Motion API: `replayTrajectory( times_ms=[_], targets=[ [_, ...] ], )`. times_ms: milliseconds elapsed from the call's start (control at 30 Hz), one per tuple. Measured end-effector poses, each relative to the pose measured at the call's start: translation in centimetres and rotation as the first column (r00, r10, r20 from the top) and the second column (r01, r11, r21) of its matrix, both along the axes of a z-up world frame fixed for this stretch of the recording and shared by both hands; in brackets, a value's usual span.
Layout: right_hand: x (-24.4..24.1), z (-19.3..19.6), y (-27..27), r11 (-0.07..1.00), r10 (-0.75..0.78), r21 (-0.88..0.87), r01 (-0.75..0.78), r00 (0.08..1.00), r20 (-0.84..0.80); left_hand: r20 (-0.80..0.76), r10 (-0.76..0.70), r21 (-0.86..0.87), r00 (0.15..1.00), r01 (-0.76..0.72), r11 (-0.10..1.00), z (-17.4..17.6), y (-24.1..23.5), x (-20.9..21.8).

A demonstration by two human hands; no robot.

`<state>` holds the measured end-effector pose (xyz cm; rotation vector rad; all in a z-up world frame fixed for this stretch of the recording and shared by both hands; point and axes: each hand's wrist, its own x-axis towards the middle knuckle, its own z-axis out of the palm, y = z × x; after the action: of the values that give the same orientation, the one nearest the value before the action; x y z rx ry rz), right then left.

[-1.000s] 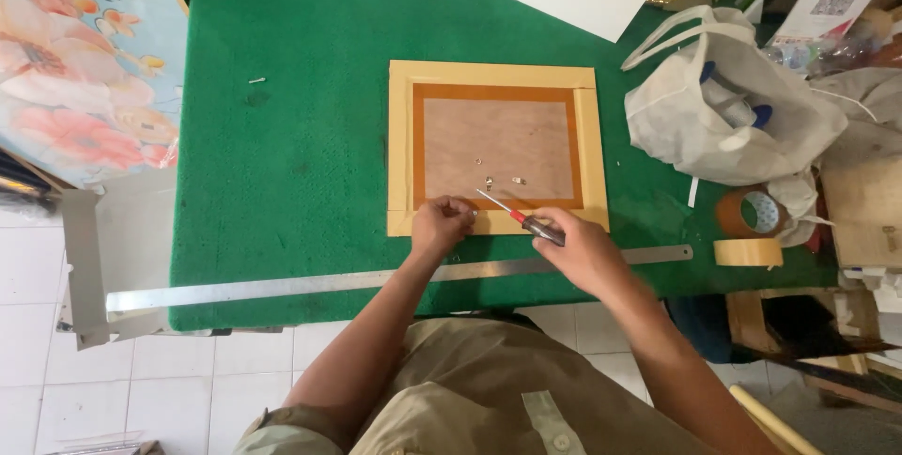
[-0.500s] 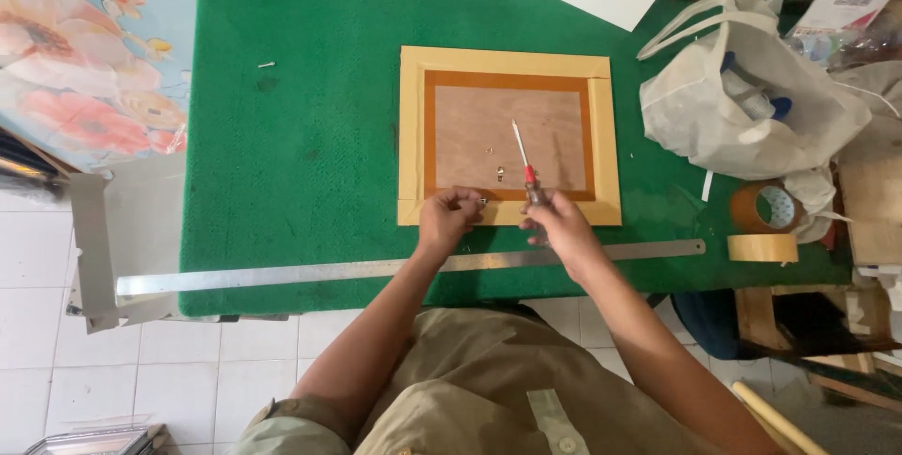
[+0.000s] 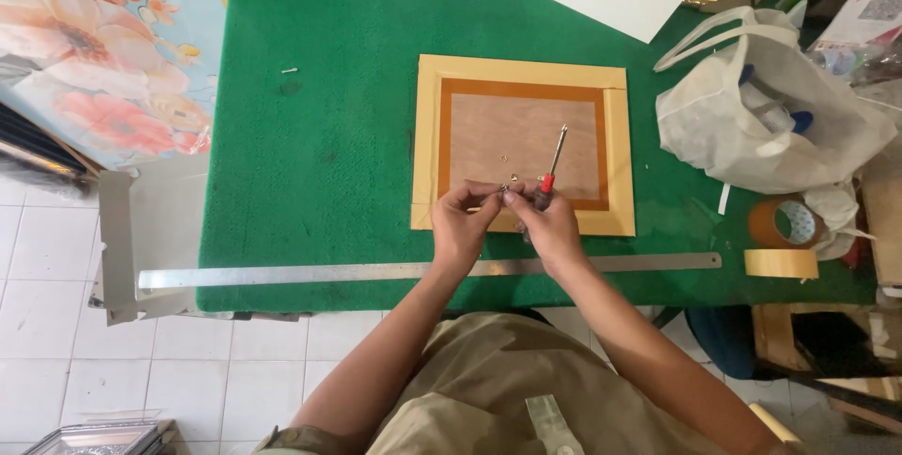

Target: Attaching metal hardware to the back of a wooden picture frame using a screwdriver and screws.

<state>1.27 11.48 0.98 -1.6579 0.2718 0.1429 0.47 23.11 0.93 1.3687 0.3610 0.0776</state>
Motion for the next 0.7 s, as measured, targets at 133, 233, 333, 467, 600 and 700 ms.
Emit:
replayTrajectory(
  times_ms=[133, 233, 333, 467, 600, 700],
  targets=[
    [0.0, -0.4, 0.2, 0.997, -0.004, 0.076, 0.005, 1.000, -0.012, 0.016, 0.027, -0.002, 1.000, -0.027, 1.000, 0.0, -0.4, 0.0],
    [0.0, -0.4, 0.7, 0.995, -0.040, 0.091, 0.041, 0.999, -0.006, 0.042, 0.045, 0.037, 0.998, -0.047, 0.998, 0.7, -0.4, -0.1],
    [-0.2, 0.0, 1.2, 0.995, -0.073, 0.073, 0.071, 0.997, 0.027, 0.048, 0.048, 0.141, 0.998, -0.054, 0.989, 1.5, -0.5, -0.6],
    [-0.1, -1.0, 1.0, 0.995, -0.100, 0.018, 0.099, 0.994, 0.051, 0.096, 0.054, 0.252, 0.994, -0.077, 0.965, 1.4, -0.7, -0.6],
    [-0.2, 0.3, 1.3, 0.995, -0.101, -0.024, 0.101, 0.995, 0.025, 0.085, 0.078, 0.258, 0.993, -0.097, 0.961, 1.1, -1.0, -0.7],
    [0.4, -2.0, 0.5, 0.997, -0.064, -0.048, 0.065, 0.998, 0.025, 0.043, 0.112, 0.189, 0.993, -0.118, 0.975, 0.0, -0.9, -0.5]
  ],
)
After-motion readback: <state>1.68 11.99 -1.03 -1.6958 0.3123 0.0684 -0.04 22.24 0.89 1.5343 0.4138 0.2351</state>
